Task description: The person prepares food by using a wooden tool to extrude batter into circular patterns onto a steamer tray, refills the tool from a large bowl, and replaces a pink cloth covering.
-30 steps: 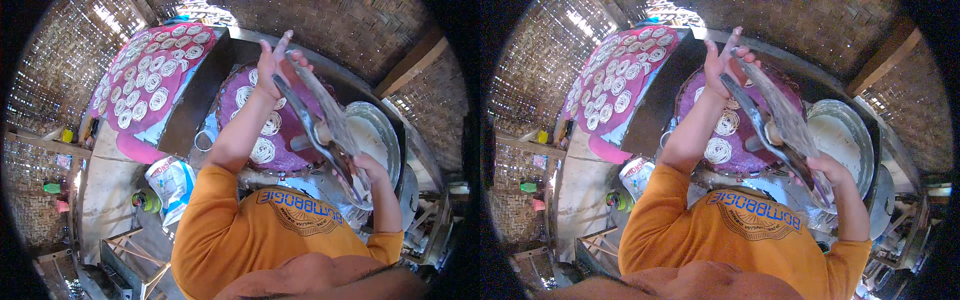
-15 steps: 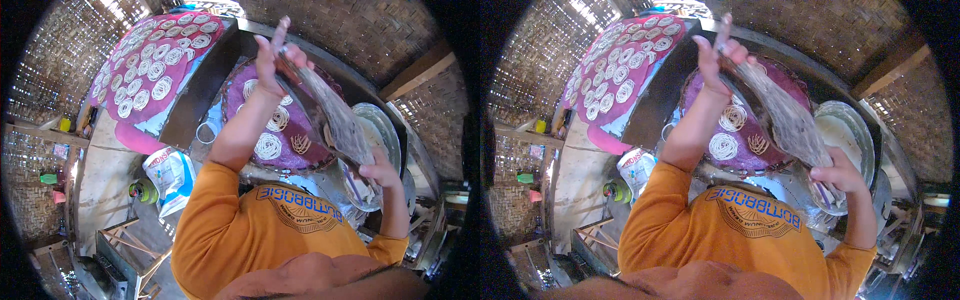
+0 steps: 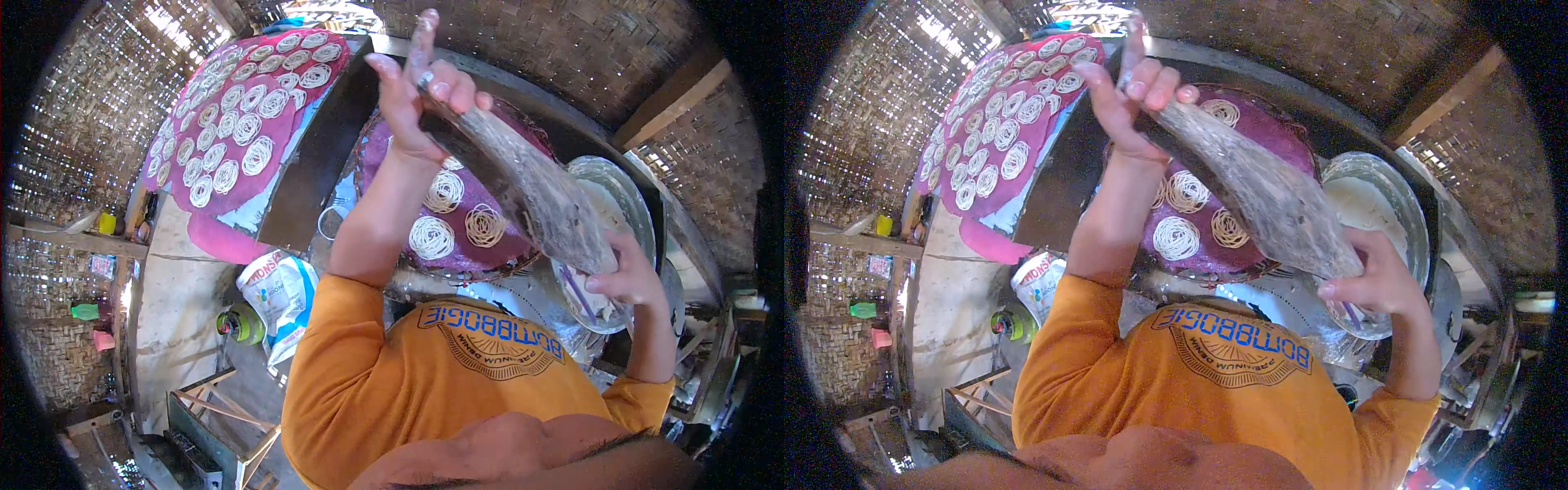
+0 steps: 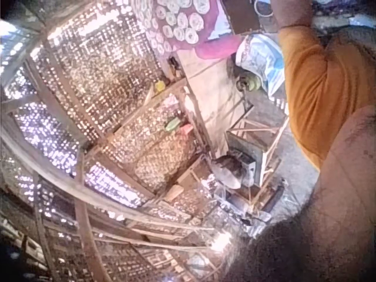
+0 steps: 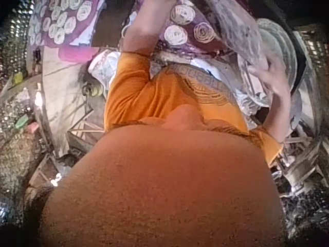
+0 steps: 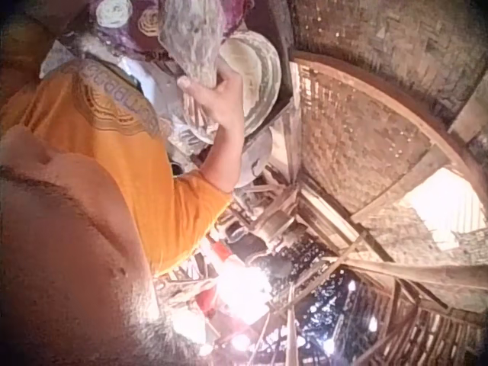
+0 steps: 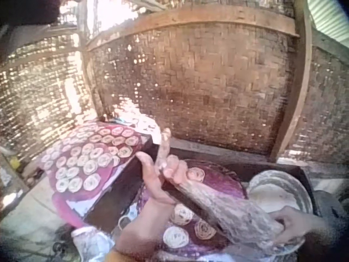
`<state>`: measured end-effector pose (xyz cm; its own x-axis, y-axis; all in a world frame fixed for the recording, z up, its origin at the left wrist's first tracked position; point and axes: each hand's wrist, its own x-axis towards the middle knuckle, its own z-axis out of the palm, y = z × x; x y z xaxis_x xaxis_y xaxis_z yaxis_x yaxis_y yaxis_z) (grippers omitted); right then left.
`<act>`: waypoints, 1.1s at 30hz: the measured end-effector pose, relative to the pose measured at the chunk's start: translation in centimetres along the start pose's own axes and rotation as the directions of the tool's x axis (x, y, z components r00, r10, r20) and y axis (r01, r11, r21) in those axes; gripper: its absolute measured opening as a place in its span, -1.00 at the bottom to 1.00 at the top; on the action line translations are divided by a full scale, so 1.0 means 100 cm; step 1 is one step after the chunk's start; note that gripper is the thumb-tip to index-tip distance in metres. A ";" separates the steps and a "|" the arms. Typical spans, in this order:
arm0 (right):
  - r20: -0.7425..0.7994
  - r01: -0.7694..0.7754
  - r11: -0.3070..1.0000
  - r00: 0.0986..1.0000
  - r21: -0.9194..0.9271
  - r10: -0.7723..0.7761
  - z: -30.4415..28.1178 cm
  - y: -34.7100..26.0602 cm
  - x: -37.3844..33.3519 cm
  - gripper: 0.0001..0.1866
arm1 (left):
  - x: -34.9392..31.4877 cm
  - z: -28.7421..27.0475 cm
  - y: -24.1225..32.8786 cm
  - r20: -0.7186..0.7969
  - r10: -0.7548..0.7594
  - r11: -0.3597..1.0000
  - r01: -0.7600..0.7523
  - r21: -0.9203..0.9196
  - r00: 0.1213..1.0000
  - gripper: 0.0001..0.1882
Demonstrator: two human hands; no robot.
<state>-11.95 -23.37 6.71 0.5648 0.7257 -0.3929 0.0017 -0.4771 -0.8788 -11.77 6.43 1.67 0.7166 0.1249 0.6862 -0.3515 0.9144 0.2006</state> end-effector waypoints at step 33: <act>-0.088 0.134 0.985 0.988 0.112 -0.125 0.005 0.054 -0.003 -0.32 | -0.117 -0.082 -0.064 -0.372 -0.693 -0.282 0.242 0.928 0.618 -0.49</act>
<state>-12.55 -25.92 1.97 0.6309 0.7329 -0.2546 -0.0147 -0.3168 -0.9484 -12.96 2.22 -13.35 0.9104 -0.4130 0.0252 -0.2864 -0.5850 0.7588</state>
